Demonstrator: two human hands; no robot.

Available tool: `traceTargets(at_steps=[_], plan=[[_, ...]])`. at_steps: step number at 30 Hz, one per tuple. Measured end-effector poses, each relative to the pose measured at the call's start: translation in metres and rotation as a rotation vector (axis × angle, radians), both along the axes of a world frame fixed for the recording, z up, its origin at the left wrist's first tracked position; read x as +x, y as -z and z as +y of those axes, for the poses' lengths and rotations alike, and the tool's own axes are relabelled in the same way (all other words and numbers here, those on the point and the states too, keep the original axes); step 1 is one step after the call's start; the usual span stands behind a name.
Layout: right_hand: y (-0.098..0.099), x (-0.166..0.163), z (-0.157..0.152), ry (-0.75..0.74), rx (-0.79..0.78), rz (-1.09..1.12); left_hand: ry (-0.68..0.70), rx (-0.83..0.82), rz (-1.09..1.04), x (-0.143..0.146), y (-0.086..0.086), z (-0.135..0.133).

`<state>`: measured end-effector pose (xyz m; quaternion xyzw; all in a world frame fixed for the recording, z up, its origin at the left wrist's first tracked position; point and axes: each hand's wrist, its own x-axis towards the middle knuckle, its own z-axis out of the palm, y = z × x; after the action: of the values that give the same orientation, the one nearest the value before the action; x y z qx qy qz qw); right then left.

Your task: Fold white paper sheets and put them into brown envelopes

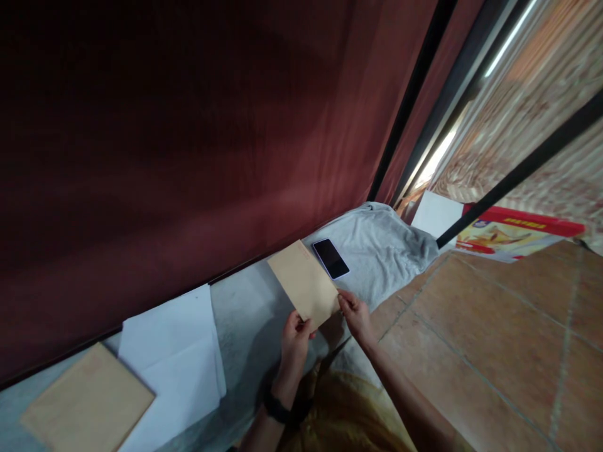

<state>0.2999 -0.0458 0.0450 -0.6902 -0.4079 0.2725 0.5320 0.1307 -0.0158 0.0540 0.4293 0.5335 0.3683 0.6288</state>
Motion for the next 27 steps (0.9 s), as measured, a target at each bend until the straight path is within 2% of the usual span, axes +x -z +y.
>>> traceTargets(at_steps=[15, 22, 27], plan=[[0.023, 0.022, 0.004, -0.007, -0.092, -0.236, -0.011, 0.143, 0.221, 0.017, 0.022, 0.007], [0.035, 0.029, 0.006, -0.005, -0.110, -0.339, -0.031, 0.190, 0.332, 0.021, 0.022, 0.008], [0.040, 0.031, 0.010, -0.001, -0.108, -0.393, -0.020, 0.179, 0.321, 0.023, 0.024, 0.009]])
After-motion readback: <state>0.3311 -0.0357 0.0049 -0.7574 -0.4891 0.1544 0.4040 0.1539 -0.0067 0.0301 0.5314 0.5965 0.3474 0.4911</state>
